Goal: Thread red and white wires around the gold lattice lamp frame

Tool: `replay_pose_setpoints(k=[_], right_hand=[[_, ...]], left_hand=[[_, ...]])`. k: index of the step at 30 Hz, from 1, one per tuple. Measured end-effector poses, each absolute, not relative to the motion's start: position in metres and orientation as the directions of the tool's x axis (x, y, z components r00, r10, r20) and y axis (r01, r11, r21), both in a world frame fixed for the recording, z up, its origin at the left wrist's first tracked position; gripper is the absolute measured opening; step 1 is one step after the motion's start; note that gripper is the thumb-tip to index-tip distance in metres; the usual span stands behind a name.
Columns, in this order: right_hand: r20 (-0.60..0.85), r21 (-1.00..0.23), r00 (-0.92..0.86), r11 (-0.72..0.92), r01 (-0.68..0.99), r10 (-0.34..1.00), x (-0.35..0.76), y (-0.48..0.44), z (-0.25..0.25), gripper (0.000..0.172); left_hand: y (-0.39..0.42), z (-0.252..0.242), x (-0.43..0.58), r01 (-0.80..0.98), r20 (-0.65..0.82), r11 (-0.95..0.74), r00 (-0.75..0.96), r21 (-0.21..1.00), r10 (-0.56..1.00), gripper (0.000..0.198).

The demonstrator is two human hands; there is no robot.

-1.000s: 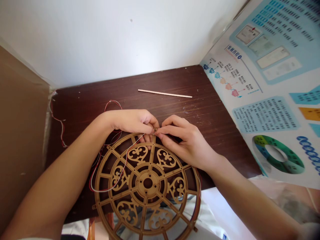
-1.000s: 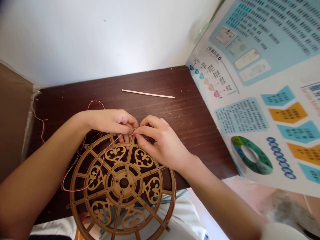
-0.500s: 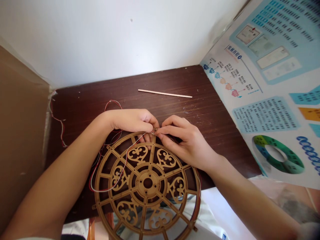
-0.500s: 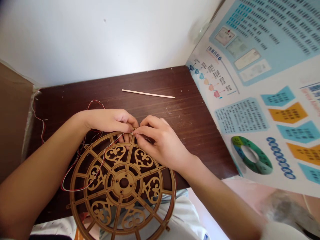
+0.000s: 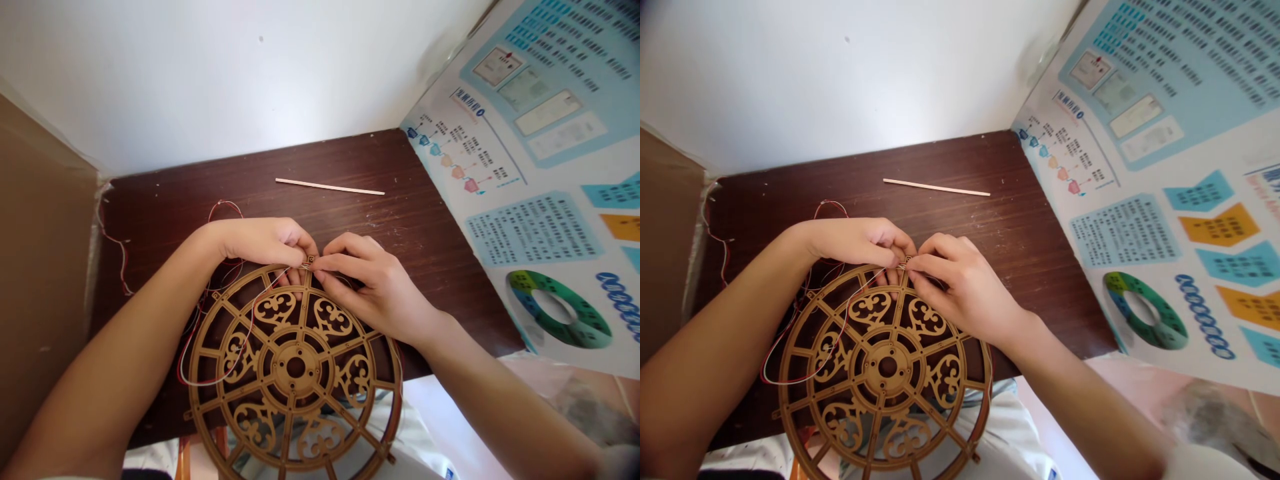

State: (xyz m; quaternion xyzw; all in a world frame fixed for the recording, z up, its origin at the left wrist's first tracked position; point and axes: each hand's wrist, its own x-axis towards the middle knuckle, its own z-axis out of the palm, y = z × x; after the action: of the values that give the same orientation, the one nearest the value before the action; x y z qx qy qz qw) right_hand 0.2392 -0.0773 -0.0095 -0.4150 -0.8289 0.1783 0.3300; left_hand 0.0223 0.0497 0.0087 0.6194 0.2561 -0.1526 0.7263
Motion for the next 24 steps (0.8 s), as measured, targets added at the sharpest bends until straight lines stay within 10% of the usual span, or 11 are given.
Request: replay_pose_setpoints(k=[24], right_hand=[[0.395,-0.560,-0.440,0.591,0.581,0.806,0.2404,-0.0781,-0.0108,0.015]], left_hand=[[0.0496,0.0052,0.0227,0.524,-0.543,0.155,0.831,0.837,0.122,0.019]])
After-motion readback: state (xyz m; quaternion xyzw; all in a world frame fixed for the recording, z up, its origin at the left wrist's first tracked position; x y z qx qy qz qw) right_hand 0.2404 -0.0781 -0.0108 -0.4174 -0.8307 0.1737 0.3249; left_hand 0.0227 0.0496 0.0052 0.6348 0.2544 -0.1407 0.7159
